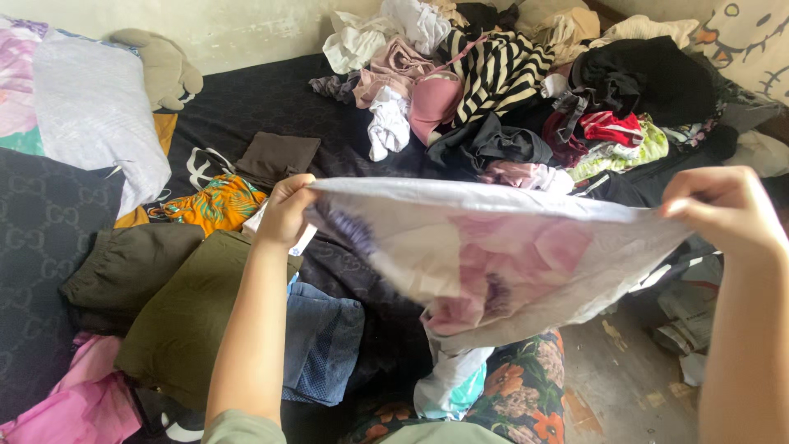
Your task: The person folds a printed pillowcase and a pair of black trousers by hand on a bed.
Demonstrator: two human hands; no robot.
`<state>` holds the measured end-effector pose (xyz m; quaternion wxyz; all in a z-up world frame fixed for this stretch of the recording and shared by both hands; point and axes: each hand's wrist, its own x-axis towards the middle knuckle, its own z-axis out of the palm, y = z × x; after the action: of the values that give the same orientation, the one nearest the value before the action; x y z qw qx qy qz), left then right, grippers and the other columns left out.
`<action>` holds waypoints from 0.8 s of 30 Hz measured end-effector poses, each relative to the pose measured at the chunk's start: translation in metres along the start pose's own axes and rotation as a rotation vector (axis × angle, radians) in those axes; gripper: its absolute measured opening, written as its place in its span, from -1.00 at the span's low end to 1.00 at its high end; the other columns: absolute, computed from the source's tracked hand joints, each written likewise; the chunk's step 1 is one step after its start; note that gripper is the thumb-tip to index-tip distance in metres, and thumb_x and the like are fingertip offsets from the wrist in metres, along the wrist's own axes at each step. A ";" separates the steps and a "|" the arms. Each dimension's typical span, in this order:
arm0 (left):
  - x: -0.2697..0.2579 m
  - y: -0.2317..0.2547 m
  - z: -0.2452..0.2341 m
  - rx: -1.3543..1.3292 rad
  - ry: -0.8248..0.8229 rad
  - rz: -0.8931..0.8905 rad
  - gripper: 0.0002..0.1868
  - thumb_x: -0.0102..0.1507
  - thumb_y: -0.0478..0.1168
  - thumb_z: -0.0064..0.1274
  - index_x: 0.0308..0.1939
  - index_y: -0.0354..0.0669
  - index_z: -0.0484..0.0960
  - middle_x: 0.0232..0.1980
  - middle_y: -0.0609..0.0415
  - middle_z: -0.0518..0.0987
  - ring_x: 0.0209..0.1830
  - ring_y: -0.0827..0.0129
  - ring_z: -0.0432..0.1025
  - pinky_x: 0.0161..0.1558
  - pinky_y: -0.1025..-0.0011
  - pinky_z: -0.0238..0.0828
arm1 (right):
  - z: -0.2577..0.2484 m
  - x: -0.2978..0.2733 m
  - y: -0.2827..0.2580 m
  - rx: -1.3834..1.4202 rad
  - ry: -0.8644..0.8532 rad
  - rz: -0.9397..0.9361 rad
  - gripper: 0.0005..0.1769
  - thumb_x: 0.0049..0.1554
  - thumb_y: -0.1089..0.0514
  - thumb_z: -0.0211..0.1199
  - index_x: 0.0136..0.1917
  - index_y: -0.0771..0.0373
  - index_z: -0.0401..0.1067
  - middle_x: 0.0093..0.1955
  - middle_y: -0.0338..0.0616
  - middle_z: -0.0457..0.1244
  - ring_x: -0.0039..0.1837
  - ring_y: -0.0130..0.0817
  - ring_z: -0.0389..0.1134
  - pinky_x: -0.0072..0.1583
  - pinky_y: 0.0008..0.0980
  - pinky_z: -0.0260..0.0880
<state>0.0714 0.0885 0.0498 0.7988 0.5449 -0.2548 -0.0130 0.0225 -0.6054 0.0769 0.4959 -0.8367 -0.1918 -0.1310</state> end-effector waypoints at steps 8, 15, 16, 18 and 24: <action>-0.019 0.049 0.001 0.210 -0.192 -0.357 -0.42 0.25 0.15 0.18 0.08 -0.29 0.68 -0.02 0.07 0.71 -0.06 0.40 0.55 0.03 0.38 0.50 | -0.047 0.001 0.051 0.199 -0.009 -0.160 -0.58 0.11 -0.08 0.49 -0.26 0.15 0.32 -0.32 -0.26 0.25 -0.21 -0.49 0.36 -0.07 -0.43 0.41; 0.019 0.086 0.084 1.580 -0.412 -0.795 -0.20 0.19 0.45 -0.05 -0.11 -0.29 0.70 -0.25 -0.14 0.69 -0.25 0.16 0.56 -0.13 0.24 0.50 | -0.026 0.043 -0.049 -1.195 -0.403 0.291 -0.43 -0.01 -0.50 0.36 -0.04 -0.04 0.51 -0.21 -0.16 0.36 -0.06 -0.33 0.41 0.19 -0.05 0.24; 0.030 0.090 0.091 1.624 -0.311 -0.781 -0.18 0.16 0.45 -0.03 -0.11 -0.34 0.65 -0.26 -0.22 0.66 -0.28 0.05 0.56 -0.20 0.12 0.56 | -0.008 0.051 -0.073 -1.368 -0.411 0.292 -0.39 -0.02 -0.55 0.32 0.02 -0.09 0.55 -0.17 -0.16 0.38 0.00 -0.31 0.42 0.29 0.04 0.19; 0.061 0.107 0.093 1.549 0.037 -0.930 -0.03 0.28 0.55 -0.16 -0.18 -0.46 0.69 -0.19 -0.31 0.69 -0.22 -0.04 0.59 -0.07 0.07 0.51 | 0.017 0.085 -0.106 -1.542 -0.288 0.226 -0.28 -0.04 -0.65 0.26 0.13 -0.19 0.61 -0.09 -0.14 0.43 0.14 -0.28 0.44 0.50 0.22 0.08; 0.163 0.171 0.069 1.818 0.561 0.438 -0.57 0.50 -0.09 -0.09 0.20 -0.48 0.51 0.13 -0.51 0.52 0.01 -0.34 0.46 0.01 -0.13 0.39 | 0.020 0.160 -0.175 -1.200 0.483 -0.319 -0.14 0.02 -0.26 0.29 0.42 0.31 0.26 0.37 0.27 0.20 0.40 0.24 0.14 0.13 0.74 -0.15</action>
<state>0.1403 0.0496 0.2828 0.0901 0.8771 -0.0638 0.4675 0.0867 -0.4812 0.2687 -0.0523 -0.8763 -0.0906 -0.4703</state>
